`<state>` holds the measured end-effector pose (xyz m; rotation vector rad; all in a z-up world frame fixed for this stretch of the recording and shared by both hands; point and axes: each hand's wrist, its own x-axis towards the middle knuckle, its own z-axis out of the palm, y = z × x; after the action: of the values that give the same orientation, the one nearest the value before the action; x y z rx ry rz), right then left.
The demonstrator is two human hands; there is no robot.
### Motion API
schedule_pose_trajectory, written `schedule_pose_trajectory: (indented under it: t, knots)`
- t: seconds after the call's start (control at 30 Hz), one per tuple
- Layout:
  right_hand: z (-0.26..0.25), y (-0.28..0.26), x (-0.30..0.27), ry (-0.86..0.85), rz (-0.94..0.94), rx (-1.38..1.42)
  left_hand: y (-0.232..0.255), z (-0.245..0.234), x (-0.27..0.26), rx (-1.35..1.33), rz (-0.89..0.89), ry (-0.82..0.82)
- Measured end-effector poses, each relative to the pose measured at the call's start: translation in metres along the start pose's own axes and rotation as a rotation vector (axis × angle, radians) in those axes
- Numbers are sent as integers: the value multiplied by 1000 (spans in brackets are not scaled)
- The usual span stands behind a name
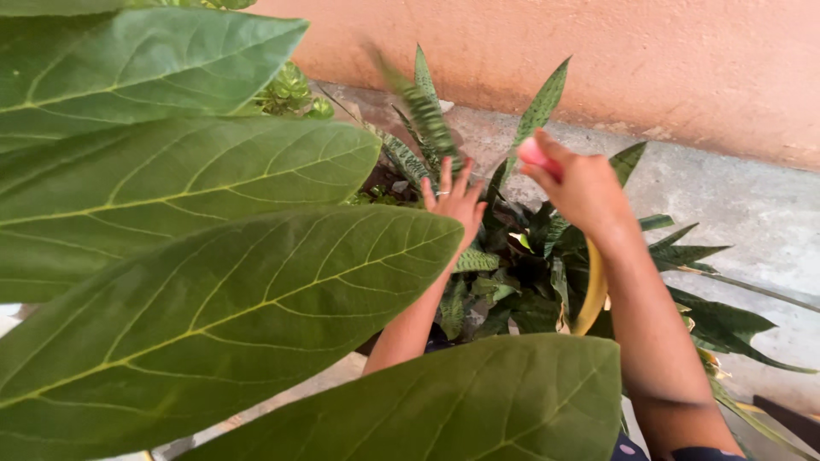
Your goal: The person cleans the leaves of a snake plant by hand and holds a garden hose with a spray nozzle over the plant.
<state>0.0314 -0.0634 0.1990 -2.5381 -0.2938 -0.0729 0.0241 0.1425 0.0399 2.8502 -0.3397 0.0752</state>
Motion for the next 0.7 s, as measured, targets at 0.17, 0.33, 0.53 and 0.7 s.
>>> schedule_pose_trajectory:
  t: [0.17, 0.33, 0.53, 0.7]
  knots:
    - [-24, 16, -34, 65, 114, -123, 56, 0, 12, -209, 52, 36]
    - [-34, 31, -57, 84, 161, -74, 100, -9, 16, -915, 85, -77]
    - [-40, 55, -81, 92, 226, 38, 153, -39, 29, -382, 517, 328]
    - [-38, 84, -104, 75, 300, 125, 174, -33, 29, 131, 760, 551]
